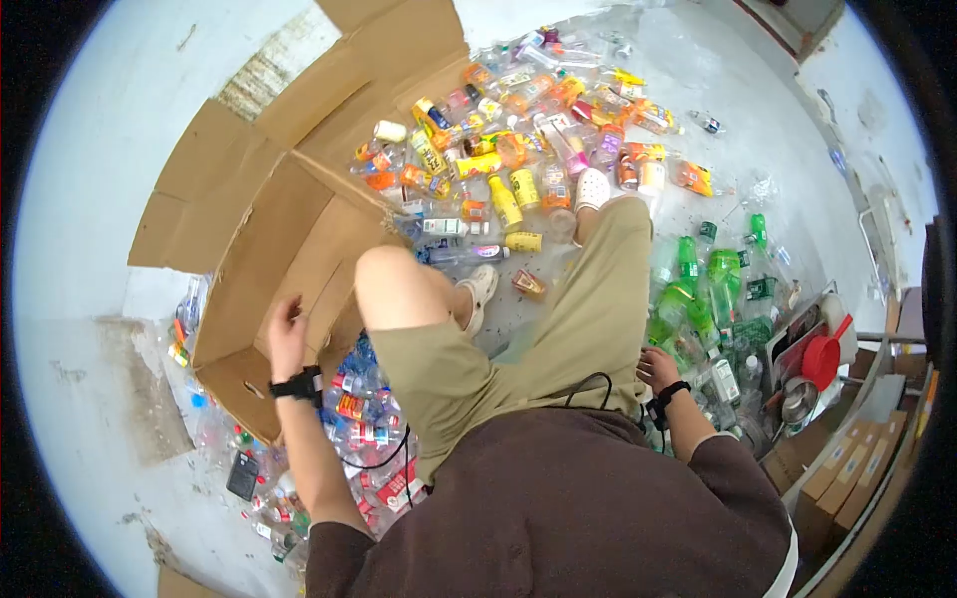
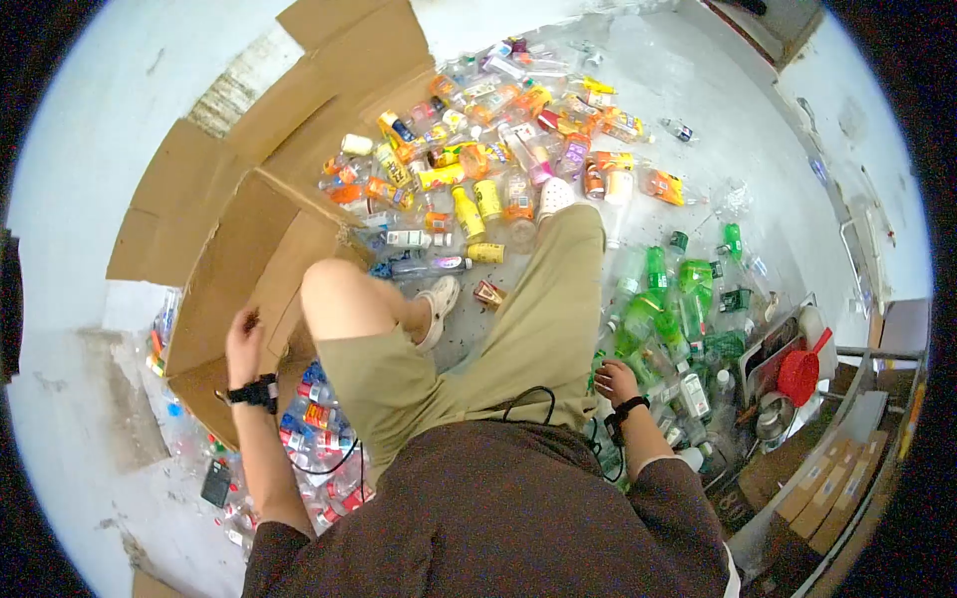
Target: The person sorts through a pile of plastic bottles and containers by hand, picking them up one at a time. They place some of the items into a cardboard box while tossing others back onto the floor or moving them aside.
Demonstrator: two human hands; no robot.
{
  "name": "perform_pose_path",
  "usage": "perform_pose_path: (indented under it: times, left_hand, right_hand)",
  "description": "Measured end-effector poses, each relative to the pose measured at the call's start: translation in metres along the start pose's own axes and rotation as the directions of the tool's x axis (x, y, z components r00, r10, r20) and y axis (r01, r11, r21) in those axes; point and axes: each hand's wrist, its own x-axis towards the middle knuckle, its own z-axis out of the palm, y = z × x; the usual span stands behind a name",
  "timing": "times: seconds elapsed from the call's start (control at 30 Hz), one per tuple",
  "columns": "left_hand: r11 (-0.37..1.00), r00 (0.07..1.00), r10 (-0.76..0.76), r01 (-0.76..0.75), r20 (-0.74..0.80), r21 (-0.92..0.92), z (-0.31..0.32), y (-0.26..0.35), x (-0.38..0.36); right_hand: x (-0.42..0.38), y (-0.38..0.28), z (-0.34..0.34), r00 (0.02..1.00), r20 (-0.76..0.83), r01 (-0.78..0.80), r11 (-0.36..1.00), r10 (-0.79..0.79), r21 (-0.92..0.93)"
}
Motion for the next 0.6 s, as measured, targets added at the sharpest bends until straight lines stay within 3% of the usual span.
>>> perform_pose_path:
  times: [0.07,0.2,0.23,0.33,0.37,0.47,0.5,0.57,0.6]
  left_hand:
    - [0.97,0.994,0.105,-0.094,-0.038,0.225,0.038,-0.028,-0.001]
    - [0.882,0.988,-0.102,0.142,-0.112,0.45,0.096,-0.04,-0.002]
    - [0.777,0.986,-0.08,0.155,-0.149,0.61,0.102,-0.023,-0.003]
    - [0.703,0.975,-0.208,0.206,-0.081,0.681,0.108,-0.02,0.008]
    - [0.713,0.991,-0.107,0.129,-0.075,0.69,0.106,-0.015,0.008]
    - [0.74,0.997,-0.067,0.034,0.024,0.672,0.098,-0.025,0.022]
    - [0.741,0.997,-0.074,0.033,0.032,0.671,0.095,-0.022,0.024]
    - [0.731,0.997,0.043,-0.073,0.061,0.678,0.084,-0.009,0.029]
    - [0.73,0.997,0.033,-0.075,0.075,0.679,0.082,-0.007,0.03]
  right_hand:
    - [0.005,0.002,-0.01,1.0,-0.006,0.025,0.997,-0.025,0.074]
    - [0.006,0.015,-0.033,1.0,-0.02,0.022,0.995,-0.02,0.1]
    - [0.004,0.018,-0.036,1.0,-0.022,0.015,0.996,-0.013,0.093]
    - [0.003,0.025,-0.046,0.997,-0.074,0.001,0.992,0.009,0.128]
    - [0.009,0.028,-0.051,0.998,-0.062,0.019,0.992,-0.011,0.123]
    - [-0.011,-0.004,-0.031,0.987,-0.158,0.034,0.985,-0.007,0.167]
    - [-0.016,-0.015,-0.023,0.977,-0.197,0.12,0.98,-0.087,0.16]
    - [-0.005,-0.045,-0.025,0.978,-0.111,0.197,0.947,-0.174,0.253]
    - [0.035,-0.042,-0.067,0.957,0.101,0.233,0.926,-0.273,0.298]
